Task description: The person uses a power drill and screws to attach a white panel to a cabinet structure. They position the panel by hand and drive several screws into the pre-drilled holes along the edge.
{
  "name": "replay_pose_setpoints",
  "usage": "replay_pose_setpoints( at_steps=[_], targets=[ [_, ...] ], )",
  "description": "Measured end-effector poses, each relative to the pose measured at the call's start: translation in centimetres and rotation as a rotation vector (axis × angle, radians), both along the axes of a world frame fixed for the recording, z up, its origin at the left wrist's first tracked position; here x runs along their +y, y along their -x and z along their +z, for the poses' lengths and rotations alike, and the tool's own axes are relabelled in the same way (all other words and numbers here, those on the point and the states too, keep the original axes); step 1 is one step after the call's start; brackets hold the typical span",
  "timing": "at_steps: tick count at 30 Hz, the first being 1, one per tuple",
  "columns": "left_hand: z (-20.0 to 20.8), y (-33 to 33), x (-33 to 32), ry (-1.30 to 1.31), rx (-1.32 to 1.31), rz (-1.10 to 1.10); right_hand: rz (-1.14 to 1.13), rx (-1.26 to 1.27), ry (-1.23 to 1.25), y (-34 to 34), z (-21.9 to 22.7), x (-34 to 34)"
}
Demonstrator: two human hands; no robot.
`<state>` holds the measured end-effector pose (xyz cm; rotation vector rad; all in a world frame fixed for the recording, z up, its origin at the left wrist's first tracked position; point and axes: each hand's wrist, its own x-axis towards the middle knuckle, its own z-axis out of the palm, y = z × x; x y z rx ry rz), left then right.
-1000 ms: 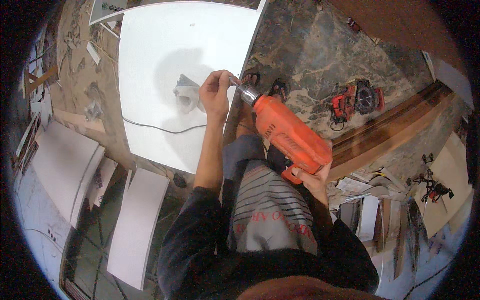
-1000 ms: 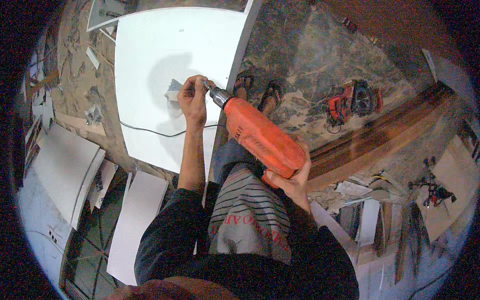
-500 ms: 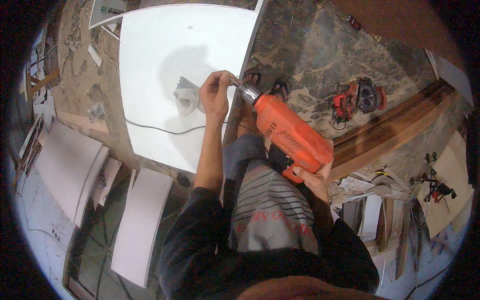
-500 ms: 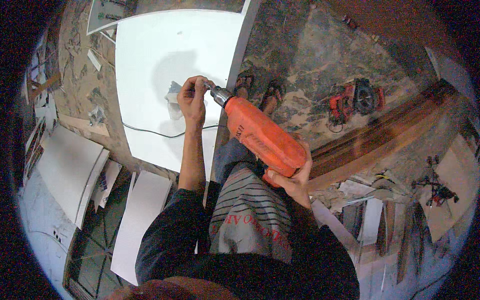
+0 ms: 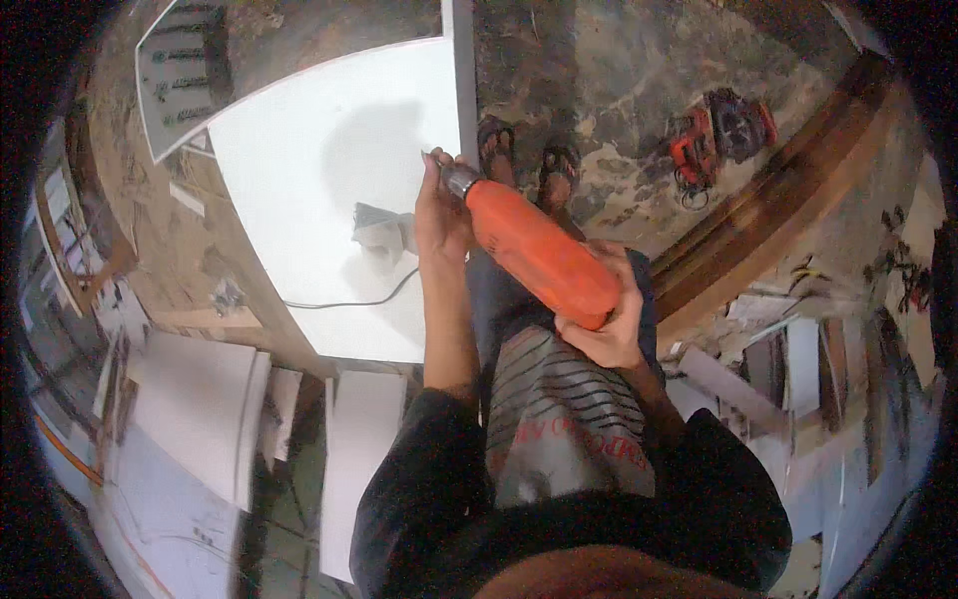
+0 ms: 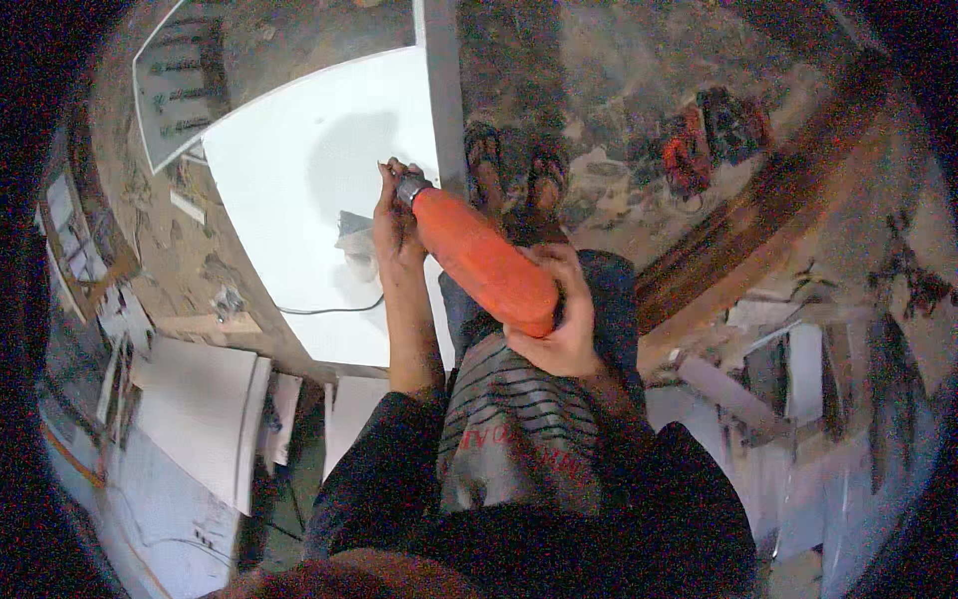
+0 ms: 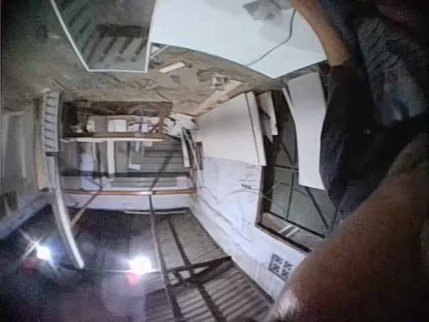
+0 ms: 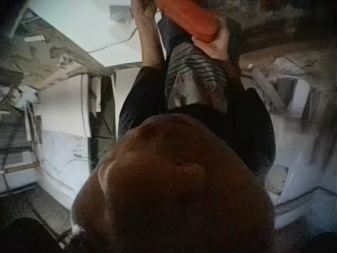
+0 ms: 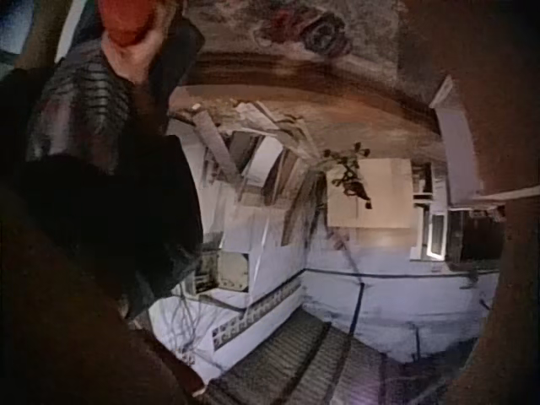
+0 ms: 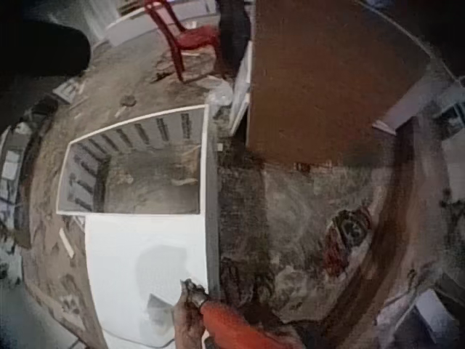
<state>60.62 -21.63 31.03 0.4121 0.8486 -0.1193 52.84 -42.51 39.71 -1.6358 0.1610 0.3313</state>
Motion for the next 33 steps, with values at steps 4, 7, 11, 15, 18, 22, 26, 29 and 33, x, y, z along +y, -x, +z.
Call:
replay_pose_setpoints(
  at_steps=[4,7,11,15,18,22,26,29,33],
  targets=[
    [-4.5,-2.9,1.4,0.107,0.150,-0.088,-0.063,0.020,0.129,-1.3,-1.3,4.1],
    [-7.2,-5.0,1.9,0.032,0.222,-0.231,-0.110,0.000,0.227,-2.1,-3.2,7.1],
    [-12.3,-8.4,4.0,0.054,0.243,-0.395,-0.148,-0.006,0.317,-3.6,-7.2,11.2],
    [-15.7,-12.1,4.4,0.015,0.298,-0.470,-0.158,0.006,0.414,-6.9,-10.2,13.3],
    [-18.4,-13.9,4.7,0.037,0.284,-0.480,-0.118,0.019,0.473,-8.5,-12.6,13.5],
    [-20.9,-15.6,5.3,0.175,0.249,-0.468,-0.135,-0.024,0.464,-10.1,-14.5,14.1],
    [-21.2,-16.5,4.8,0.172,0.300,-0.446,-0.106,-0.005,0.507,-10.5,-15.5,14.4],
    [-21.9,-16.4,5.7,0.230,0.246,-0.427,-0.108,0.007,0.455,-11.0,-15.4,14.9],
    [-21.5,-16.3,5.5,0.185,0.275,-0.425,-0.080,0.001,0.519,-11.1,-15.7,14.9]
  ],
)
